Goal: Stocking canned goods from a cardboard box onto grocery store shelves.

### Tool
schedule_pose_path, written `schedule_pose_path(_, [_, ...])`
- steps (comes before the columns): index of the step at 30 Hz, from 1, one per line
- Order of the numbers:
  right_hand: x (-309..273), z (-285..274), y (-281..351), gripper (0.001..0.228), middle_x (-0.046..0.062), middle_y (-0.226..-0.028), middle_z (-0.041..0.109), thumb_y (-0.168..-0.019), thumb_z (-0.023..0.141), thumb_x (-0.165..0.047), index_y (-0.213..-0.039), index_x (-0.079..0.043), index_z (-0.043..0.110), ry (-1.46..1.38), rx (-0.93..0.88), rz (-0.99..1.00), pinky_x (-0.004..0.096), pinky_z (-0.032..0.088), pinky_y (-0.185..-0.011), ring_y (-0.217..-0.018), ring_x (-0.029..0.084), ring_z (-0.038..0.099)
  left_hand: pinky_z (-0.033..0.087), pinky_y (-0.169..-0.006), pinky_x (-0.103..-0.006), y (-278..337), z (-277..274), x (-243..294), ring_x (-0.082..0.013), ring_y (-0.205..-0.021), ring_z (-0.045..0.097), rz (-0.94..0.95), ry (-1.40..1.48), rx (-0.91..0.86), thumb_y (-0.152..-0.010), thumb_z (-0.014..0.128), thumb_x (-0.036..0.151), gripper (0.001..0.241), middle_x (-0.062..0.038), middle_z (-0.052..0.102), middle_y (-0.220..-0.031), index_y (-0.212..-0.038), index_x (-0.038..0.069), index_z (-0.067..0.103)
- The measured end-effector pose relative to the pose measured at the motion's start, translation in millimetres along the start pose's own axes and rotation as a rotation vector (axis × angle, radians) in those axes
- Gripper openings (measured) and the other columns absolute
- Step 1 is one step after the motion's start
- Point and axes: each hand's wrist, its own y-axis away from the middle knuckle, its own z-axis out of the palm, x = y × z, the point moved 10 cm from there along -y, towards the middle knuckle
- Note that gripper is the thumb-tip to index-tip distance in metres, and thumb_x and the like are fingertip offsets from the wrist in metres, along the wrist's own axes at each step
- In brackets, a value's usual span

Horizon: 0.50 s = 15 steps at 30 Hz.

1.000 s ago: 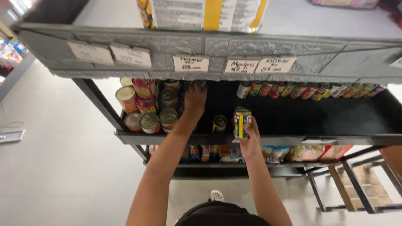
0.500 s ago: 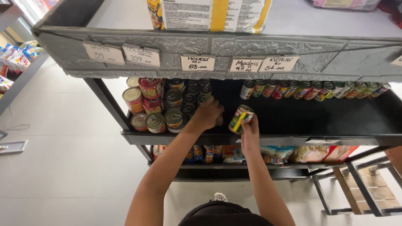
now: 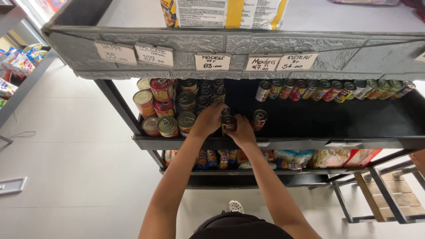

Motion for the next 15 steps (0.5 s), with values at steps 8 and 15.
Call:
schedule_pose_path(8, [1.6, -4.0, 18.2, 0.074, 0.015, -0.135, 0.058, -0.086, 0.079, -0.042, -0.143, -0.011, 0.043, -0.223, -0.026, -0.171, 0.047, 0.053, -0.096, -0.123, 0.035, 0.061, 0.051, -0.098, -0.0482, 4.4, 17.4, 19.9, -0.0356, -0.114, 0.062, 0.092, -0.149, 0.006, -0.095, 0.068, 0.025, 0.029, -0.013, 0.064, -0.124, -0.118, 0.007, 0.067])
schedule_pose_path(15, [80.8, -94.8, 22.9, 0.086, 0.038, -0.129, 0.048, -0.079, 0.086, -0.036, -0.141, 0.001, 0.040, -0.023, 0.587, 0.019, 0.053, 0.053, -0.084, -0.112, 0.052, 0.054, 0.035, -0.111, -0.0565, 1.9, 81.7, -8.3, -0.0402, -0.145, 0.028, -0.045, -0.486, -0.291, -0.092, 0.069, 0.039, 0.055, -0.014, 0.038, -0.153, -0.133, 0.004, 0.059])
